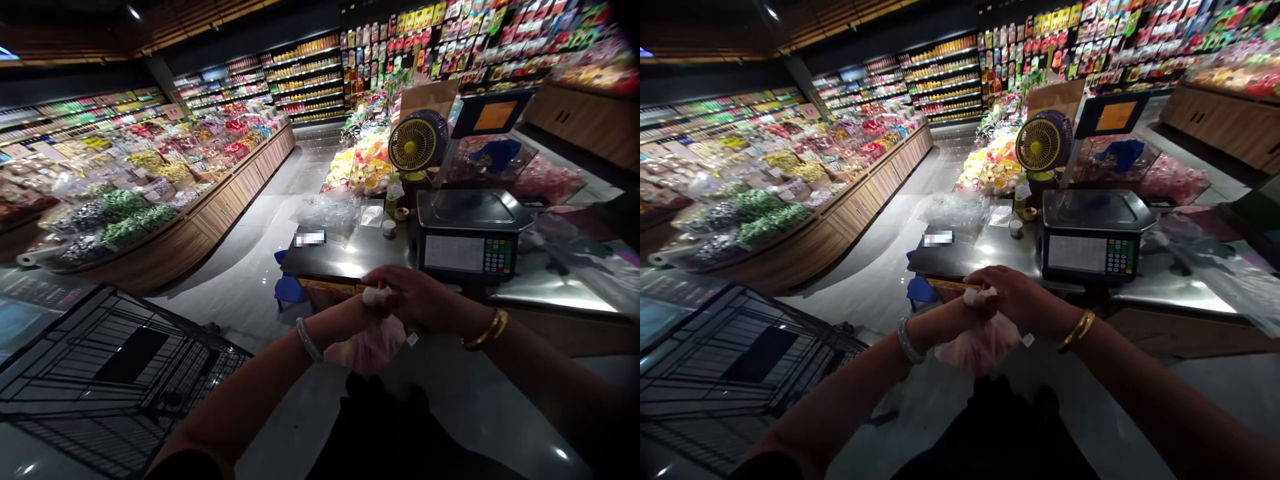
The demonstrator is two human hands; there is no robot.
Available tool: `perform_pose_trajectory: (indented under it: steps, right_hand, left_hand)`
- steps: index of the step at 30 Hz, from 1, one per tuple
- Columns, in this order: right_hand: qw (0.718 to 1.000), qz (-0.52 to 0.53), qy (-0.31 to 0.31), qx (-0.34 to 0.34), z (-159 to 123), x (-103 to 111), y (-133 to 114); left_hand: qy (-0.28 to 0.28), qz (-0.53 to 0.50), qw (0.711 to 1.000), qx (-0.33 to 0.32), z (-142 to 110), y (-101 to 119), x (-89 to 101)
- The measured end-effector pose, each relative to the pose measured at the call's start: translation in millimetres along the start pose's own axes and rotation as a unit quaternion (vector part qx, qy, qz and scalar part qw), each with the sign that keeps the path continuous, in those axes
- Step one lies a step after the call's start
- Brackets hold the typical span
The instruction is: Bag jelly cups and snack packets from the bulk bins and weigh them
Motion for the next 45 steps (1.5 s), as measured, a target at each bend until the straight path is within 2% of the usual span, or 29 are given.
perform_pose_trajectory:
  steps: [3, 6, 8, 11, 14, 16, 20, 23, 25, 28, 29, 31, 33, 35, 38, 42, 45]
  right_hand:
    - [0.999, 0.005, -0.017, 0.043, 7, -10, 11]
    - [0.998, 0.028, -0.052, 0.034, 18, -29, 24]
    - [0.998, 0.043, -0.049, 0.021, 25, -40, 28]
    - [1.000, -0.016, -0.012, -0.015, 31, -49, 19]
    - [0.990, -0.131, 0.010, -0.052, 30, -52, -1]
    - [0.983, -0.166, 0.012, -0.076, 27, -54, -13]
    - [0.978, -0.179, 0.038, -0.103, 20, -64, -23]
    - [0.990, -0.108, 0.039, -0.078, 17, -72, -16]
    - [0.996, -0.050, 0.044, -0.053, 18, -74, -6]
    - [0.996, 0.006, 0.083, -0.022, 26, -67, 14]
    - [0.997, 0.031, 0.070, -0.004, 32, -65, 21]
    - [0.993, 0.106, -0.011, 0.047, 45, -63, 31]
    - [0.976, 0.175, -0.097, 0.084, 59, -64, 38]
    - [0.966, 0.210, -0.124, 0.082, 70, -65, 43]
    - [0.966, 0.231, -0.103, 0.053, 84, -74, 48]
    - [0.963, 0.240, -0.114, 0.036, 99, -98, 49]
    - [0.965, 0.212, -0.152, 0.018, 112, -116, 49]
  left_hand:
    - [0.005, -0.084, 0.996, -0.006, -21, -4, 4.0]
    - [0.035, -0.134, 0.990, -0.001, -38, -11, 9.3]
    - [0.064, -0.151, 0.986, 0.008, -48, -16, 12.7]
    - [0.098, -0.204, 0.974, 0.023, -59, -21, 17.3]
    - [0.098, -0.293, 0.951, 0.033, -67, -25, 21.6]
    - [0.098, -0.324, 0.940, 0.032, -70, -26, 25.2]
    - [0.097, -0.353, 0.930, 0.025, -72, -22, 29.0]
    - [0.100, -0.374, 0.922, 0.020, -74, -17, 28.3]
    - [0.122, -0.374, 0.919, 0.013, -76, -13, 28.9]
    - [0.154, -0.341, 0.927, 0.012, -77, -8, 32.7]
    - [0.154, -0.327, 0.932, 0.011, -76, -5, 34.2]
    - [0.141, -0.298, 0.944, 0.007, -74, -1, 37.5]
    - [0.138, -0.268, 0.954, 0.004, -73, 3, 41.2]
    - [0.153, -0.241, 0.958, 0.016, -76, 5, 44.3]
    - [0.183, -0.234, 0.955, 0.032, -88, 3, 45.5]
    - [0.239, -0.217, 0.946, 0.038, -110, -10, 44.2]
    - [0.292, -0.135, 0.945, 0.053, -127, -19, 44.6]
Point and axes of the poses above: each hand's wrist, its own z-axis towards the middle knuckle, its own x-axis out of the back of the hand, y = z × x, the point moved 3 cm from there along z, towards the middle knuckle, and after that the axes turned 15 degrees about -y, right-handed, at the moved point
